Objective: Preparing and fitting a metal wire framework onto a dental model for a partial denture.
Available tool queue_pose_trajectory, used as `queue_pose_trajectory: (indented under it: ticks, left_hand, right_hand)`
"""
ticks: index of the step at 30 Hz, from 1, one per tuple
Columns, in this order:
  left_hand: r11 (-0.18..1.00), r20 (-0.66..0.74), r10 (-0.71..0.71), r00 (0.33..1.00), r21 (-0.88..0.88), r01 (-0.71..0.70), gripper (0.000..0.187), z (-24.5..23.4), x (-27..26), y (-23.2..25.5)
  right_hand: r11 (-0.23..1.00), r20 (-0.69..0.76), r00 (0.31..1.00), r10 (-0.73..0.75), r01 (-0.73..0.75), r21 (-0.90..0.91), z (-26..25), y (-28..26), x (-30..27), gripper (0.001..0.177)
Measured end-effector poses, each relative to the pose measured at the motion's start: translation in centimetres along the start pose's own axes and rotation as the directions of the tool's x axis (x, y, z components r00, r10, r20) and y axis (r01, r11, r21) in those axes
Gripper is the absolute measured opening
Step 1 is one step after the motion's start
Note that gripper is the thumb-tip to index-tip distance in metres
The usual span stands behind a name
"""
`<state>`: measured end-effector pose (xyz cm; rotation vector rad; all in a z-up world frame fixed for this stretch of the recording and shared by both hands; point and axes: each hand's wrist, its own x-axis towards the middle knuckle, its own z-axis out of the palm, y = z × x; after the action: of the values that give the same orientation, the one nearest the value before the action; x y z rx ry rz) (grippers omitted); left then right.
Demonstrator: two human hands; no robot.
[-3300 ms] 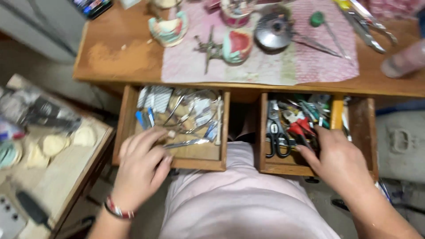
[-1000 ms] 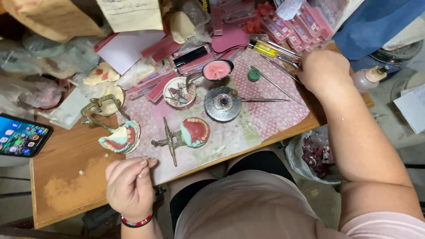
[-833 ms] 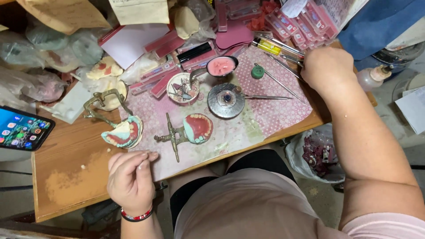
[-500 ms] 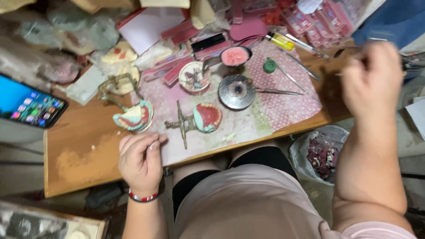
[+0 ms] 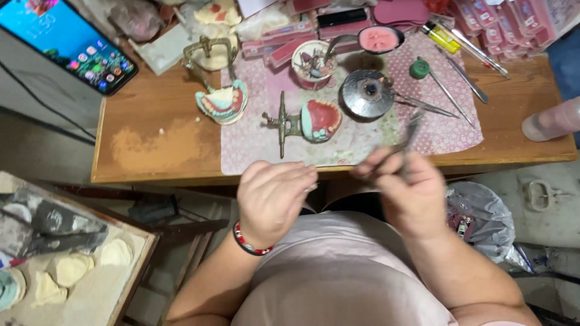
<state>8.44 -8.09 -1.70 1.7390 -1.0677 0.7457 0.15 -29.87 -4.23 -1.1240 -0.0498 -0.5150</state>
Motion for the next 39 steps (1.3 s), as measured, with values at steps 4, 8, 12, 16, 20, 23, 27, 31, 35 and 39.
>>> queue_pose_trajectory:
  ticks: [4, 8, 12, 16, 20, 23, 27, 31, 35, 39]
  left_hand:
    - [0.984, -0.055, 0.091, 0.994, 0.157, -0.081, 0.016, 0.6, 0.4, 1.5]
    - [0.965, -0.085, 0.143, 0.986, 0.232, -0.12, 0.016, 0.6, 0.3, 2.4]
    - [0.958, -0.082, 0.166, 0.983, 0.251, -0.14, 0.02, 0.9, -0.2, 2.4]
    - [0.985, -0.043, 0.09, 0.995, 0.152, -0.082, 0.015, 0.5, -0.8, 1.8]
    - [1.0, 0.038, -0.015, 0.999, 0.021, 0.015, 0.01, 0.2, -0.9, 1.2]
    - [0.999, 0.083, -0.047, 0.995, 0.027, 0.045, 0.015, -0.6, -0.8, 0.1]
    - [0.962, 0.201, -0.052, 0.978, 0.274, -0.005, 0.01, -2.2, -0.2, -3.1]
    - [0.951, 0.327, -0.019, 0.945, 0.299, -0.084, 0.016, -1.3, 1.3, -5.1]
    - [0.979, 0.407, 0.031, 0.913, 0.173, -0.11, 0.018, 0.4, 1.5, -6.6]
    - [0.989, 0.517, 0.003, 0.856, 0.127, -0.081, 0.014, 1.1, 1.1, -7.4]
  right_hand:
    - [0.964, 0.112, 0.992, 0.057, -0.025, -0.264, 1.7, 2.1, -1.4, 0.018]
    - [0.952, 0.169, 0.984, 0.055, -0.001, -0.306, 3.1, 1.6, -1.4, 0.017]
    - [0.916, 0.177, 0.984, 0.002, 0.069, -0.395, 2.7, 1.8, -1.5, 0.013]
    - [0.906, 0.188, 0.981, -0.04, 0.114, -0.408, 2.2, 1.4, -1.4, 0.012]
    - [0.789, 0.315, 0.947, -0.06, 0.239, -0.566, 0.6, 0.3, 0.3, 0.017]
    - [0.488, 0.474, 0.875, -0.103, 0.459, -0.742, -3.5, -1.3, 3.1, 0.019]
    - [0.025, 0.598, 0.797, -0.08, 0.601, -0.799, -9.9, -3.7, 5.8, 0.03]
    - [-0.109, 0.576, 0.816, -0.058, 0.568, -0.816, -12.8, -3.9, 6.1, 0.038]
    - [-0.057, 0.572, 0.804, -0.164, 0.571, -0.819, -11.7, -3.7, 6.3, 0.037]
    - [0.234, 0.381, 0.88, -0.284, 0.449, -0.862, -5.7, -1.4, 4.6, 0.02]
